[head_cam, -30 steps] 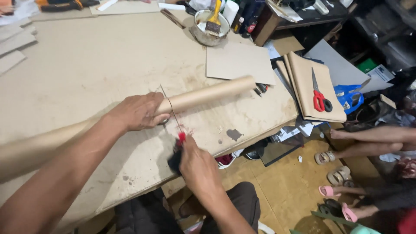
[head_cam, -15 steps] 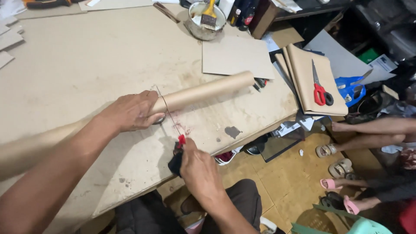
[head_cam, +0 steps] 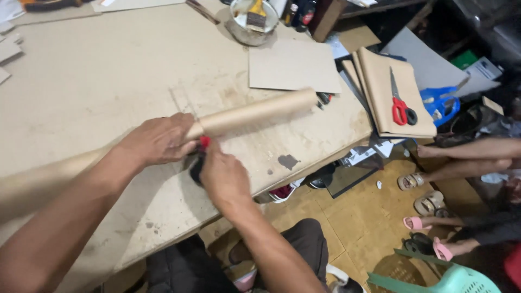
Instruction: The person uses a utility knife to cut a cylindrical cardboard tube on a workbench. After cutting, they separate the pieces and wipe the work surface with their hands.
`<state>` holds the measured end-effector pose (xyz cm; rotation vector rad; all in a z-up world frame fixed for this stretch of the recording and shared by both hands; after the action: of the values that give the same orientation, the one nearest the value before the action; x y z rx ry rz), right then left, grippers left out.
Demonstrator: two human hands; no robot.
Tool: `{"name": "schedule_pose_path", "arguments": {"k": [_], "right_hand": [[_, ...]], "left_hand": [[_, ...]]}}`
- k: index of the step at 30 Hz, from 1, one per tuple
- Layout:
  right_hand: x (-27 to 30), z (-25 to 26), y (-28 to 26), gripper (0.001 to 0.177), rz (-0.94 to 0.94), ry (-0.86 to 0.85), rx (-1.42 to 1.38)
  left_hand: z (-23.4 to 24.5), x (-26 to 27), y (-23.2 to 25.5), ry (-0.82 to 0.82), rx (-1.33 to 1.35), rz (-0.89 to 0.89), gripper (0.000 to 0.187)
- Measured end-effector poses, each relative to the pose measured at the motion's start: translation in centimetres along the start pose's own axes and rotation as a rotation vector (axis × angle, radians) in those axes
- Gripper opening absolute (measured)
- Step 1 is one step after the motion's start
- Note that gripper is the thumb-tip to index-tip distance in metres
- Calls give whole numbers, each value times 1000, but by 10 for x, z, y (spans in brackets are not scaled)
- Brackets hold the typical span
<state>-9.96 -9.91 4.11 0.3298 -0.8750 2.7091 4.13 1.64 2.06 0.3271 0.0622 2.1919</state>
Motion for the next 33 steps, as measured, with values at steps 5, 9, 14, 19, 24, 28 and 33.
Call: {"name": "schedule_pose_path", "arguments": {"k": [5,9,14,19,24,28,33], "right_hand": [[32,5,20,48,-81,-93,46],[50,-9,33,35,15,39,191],[6,2,9,36,-11,27,0],[53,7,7,46,-107,-95,26],[-1,-3,9,39,-14,15,25],[45,6,16,45,-69,-89,5],[-22,-28,19,37,-66,148,5]], "left_hand": [[-25,-20,-24,81,146,-75,53],[-13,-14,-11,44,35,-18,46],[-28,-28,-30,66,100,-2,53],[-18,-16,-15,17,91,8,52],[-38,-31,-33,46,81,-77,63],[-11,-20,-15,24,21,-57,54],[-30,-28,-30,134,-26,-122,49]]}}
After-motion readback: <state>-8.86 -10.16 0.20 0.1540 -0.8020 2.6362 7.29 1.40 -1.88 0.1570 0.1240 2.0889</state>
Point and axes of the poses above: each hand's wrist, its own x-axis away from the middle knuckle, its own z-axis out of the back of the hand, y = z × x, the point moved 1 cm from there along -x, towards the middle knuckle, and after that the axes turned 6 degrees about -y, right-handed, at the moved point
